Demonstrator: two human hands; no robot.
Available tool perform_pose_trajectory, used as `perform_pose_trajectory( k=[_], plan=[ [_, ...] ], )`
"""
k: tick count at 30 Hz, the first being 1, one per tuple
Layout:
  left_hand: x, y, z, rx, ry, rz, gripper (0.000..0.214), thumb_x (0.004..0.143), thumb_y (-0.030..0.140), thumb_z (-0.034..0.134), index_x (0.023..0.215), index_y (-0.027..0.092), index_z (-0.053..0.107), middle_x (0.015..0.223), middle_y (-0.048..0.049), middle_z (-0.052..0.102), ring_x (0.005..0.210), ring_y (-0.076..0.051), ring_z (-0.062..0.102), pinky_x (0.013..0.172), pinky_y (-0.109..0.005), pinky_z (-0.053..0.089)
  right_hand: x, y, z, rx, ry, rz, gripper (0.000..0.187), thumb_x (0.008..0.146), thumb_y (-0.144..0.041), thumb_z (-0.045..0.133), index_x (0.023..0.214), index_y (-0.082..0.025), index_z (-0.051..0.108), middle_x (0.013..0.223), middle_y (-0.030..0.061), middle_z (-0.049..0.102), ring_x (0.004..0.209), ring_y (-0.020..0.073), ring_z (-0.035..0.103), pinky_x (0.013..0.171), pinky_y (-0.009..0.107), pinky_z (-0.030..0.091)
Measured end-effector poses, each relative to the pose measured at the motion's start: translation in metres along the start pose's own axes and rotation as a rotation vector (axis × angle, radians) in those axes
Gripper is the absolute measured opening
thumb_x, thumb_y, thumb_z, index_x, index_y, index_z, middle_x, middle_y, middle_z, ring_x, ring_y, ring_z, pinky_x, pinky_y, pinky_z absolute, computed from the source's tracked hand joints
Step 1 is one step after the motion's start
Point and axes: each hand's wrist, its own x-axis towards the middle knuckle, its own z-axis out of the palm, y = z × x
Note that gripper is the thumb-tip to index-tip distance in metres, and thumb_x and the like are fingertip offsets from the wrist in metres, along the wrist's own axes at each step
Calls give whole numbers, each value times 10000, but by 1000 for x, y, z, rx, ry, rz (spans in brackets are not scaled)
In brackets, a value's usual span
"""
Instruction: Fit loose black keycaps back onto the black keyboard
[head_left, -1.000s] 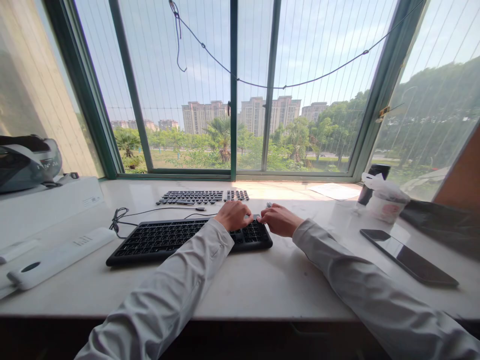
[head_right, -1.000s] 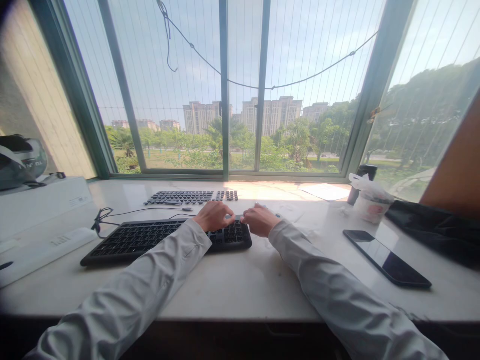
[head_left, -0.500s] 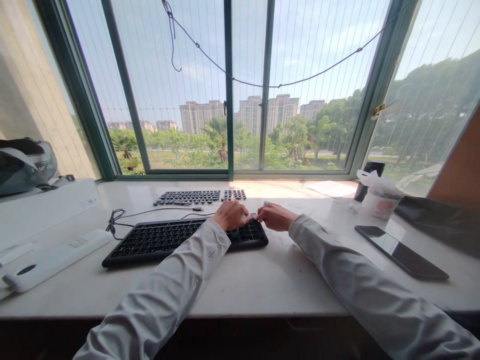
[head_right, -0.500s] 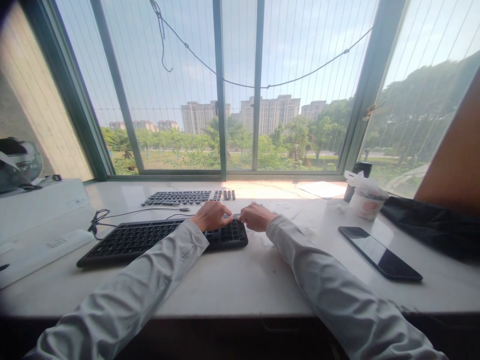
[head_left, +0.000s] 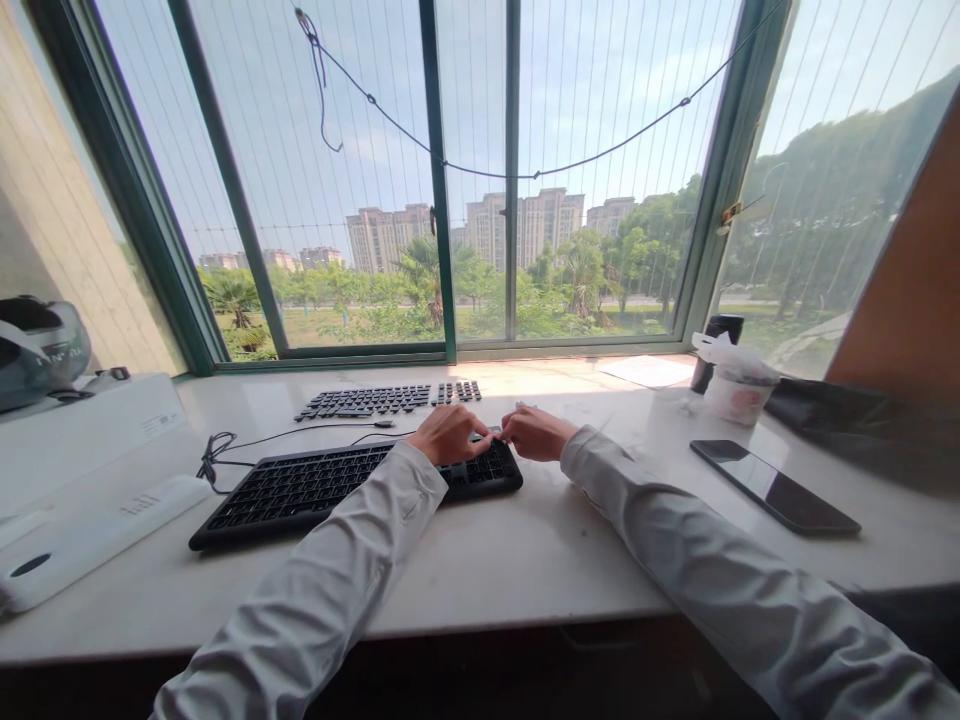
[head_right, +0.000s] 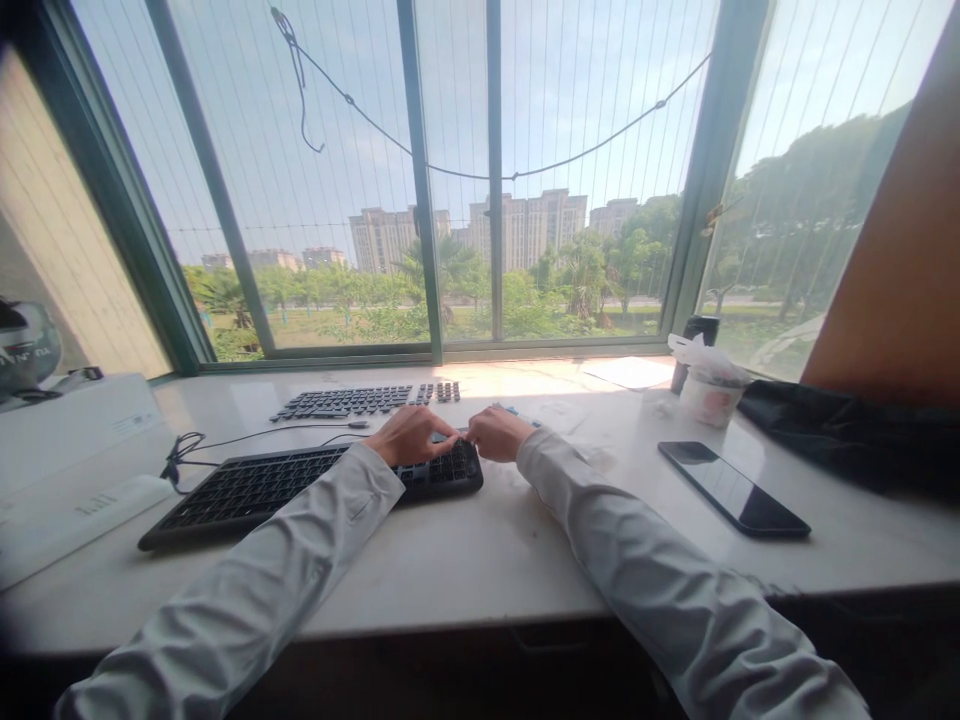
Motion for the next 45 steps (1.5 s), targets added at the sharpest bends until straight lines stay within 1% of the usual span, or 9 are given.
perform_pose_trajectory(
  k=[4, 8, 12, 18, 23, 28, 34, 41, 45],
  plan=[
    [-1, -1, 3, -41, 33, 40, 330, 839, 379, 464, 1064, 300, 692, 863, -87, 724, 712, -193, 644, 646, -274, 425, 0, 14, 15, 300, 160, -13, 205, 792, -194, 525, 796, -167, 728, 819, 60, 690, 717, 132, 590, 688, 231, 403],
    [-1, -2, 4, -36, 24, 33, 315, 821, 369, 483, 1007, 279, 720, 795, -93, 724, 681, -187, 643, 621, -262, 418, 7, 22, 31, 595, 206, 146, 316, 821, -401, 529, 821, -173, 748, 746, 42, 703, 691, 142, 607, 617, 220, 417],
    [-1, -2, 4, -11, 4, 29, 318, 824, 382, 483, 989, 267, 729, 758, -107, 718, 664, -197, 638, 623, -273, 418, 14, 21, 41, 667, 267, 243, 315, 789, -424, 571, 799, -173, 762, 673, 27, 702, 689, 156, 625, 582, 212, 412],
    [0, -2, 5, 9, -11, 10, 334, 838, 375, 467, 1021, 254, 719, 801, -117, 719, 725, -214, 652, 670, -292, 435, 12, 24, 45, 758, 296, 229, 338, 720, -463, 647, 863, -178, 760, 781, 37, 728, 769, 197, 650, 620, 224, 455],
    [2, -6, 8, 21, -17, -4, 333, 837, 388, 463, 999, 262, 724, 841, -104, 720, 759, -215, 656, 684, -294, 444, 8, 26, 39, 724, 310, 150, 278, 726, -422, 657, 879, -211, 753, 794, 37, 728, 753, 176, 653, 707, 246, 474],
    [3, -8, 10, 40, 9, 21, 329, 844, 395, 448, 951, 281, 737, 806, -91, 719, 723, -215, 653, 663, -298, 439, 8, 27, 38, 670, 296, 150, 257, 754, -407, 633, 868, -207, 748, 785, 37, 725, 732, 161, 639, 687, 240, 465],
    [3, -8, 8, 30, 9, 20, 345, 846, 402, 440, 928, 256, 742, 758, -97, 708, 713, -213, 645, 663, -298, 429, 9, 24, 37, 585, 296, 167, 233, 781, -391, 610, 875, -227, 747, 766, 24, 722, 721, 155, 630, 698, 244, 453],
    [1, -4, 0, 20, -18, 31, 341, 832, 376, 458, 913, 217, 749, 728, -110, 700, 710, -207, 633, 654, -281, 407, 11, 14, 26, 445, 299, 118, 177, 793, -299, 605, 839, -204, 747, 733, 41, 703, 699, 148, 615, 656, 232, 430],
    [0, -3, 1, -4, 1, 59, 327, 816, 370, 476, 977, 250, 734, 700, -93, 696, 680, -194, 625, 637, -270, 405, 11, 13, 25, 369, 284, 44, 191, 823, -243, 557, 836, -191, 741, 763, 48, 697, 705, 135, 600, 685, 230, 420]
  ],
)
